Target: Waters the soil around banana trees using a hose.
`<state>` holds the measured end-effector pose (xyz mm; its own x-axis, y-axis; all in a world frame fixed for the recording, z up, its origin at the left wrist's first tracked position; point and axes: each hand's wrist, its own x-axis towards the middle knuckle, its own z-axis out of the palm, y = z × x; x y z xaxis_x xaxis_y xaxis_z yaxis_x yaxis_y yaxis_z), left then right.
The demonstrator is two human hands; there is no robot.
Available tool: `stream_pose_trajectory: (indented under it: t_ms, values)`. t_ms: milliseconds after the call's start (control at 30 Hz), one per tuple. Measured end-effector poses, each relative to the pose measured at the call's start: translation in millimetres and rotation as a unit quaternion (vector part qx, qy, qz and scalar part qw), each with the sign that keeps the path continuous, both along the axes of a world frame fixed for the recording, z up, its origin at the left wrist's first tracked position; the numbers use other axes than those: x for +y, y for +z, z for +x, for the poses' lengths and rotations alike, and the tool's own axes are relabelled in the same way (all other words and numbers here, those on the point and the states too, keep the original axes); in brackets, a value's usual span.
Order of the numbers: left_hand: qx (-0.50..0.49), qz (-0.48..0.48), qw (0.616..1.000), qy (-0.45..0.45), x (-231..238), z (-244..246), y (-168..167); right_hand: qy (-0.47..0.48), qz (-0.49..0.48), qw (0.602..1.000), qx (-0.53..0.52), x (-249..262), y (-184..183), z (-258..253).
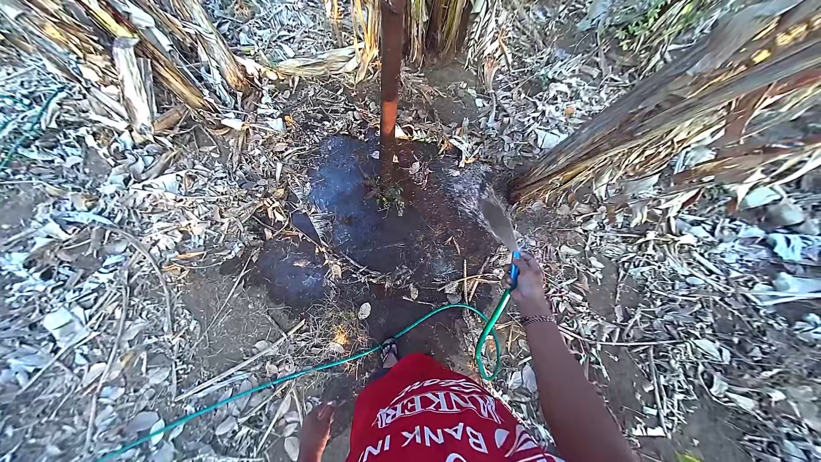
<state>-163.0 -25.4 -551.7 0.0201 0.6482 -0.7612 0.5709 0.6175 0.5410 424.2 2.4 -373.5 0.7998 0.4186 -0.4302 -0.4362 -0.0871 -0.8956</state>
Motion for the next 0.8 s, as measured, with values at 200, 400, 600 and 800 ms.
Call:
stream_pose_trajectory:
  t_ms: [200,400,600,800]
  values:
    - [0.004,-0.01,1.0,-0.001,-1,-1,2,0.042,-0.014,0.999,0.006,-4,-8,-14]
    - [-0.004,-0.006,1.0,0.007,1,-2,1,0.071,0.015,0.997,0.01,7,4,-30]
    - [0.005,-0.009,1.0,0.004,3,-2,0,0.115,0.059,0.992,0.0,22,24,-41]
    - [0.003,-0.008,1.0,0.026,2,-3,-2,0.137,0.093,0.986,-0.013,44,39,-48]
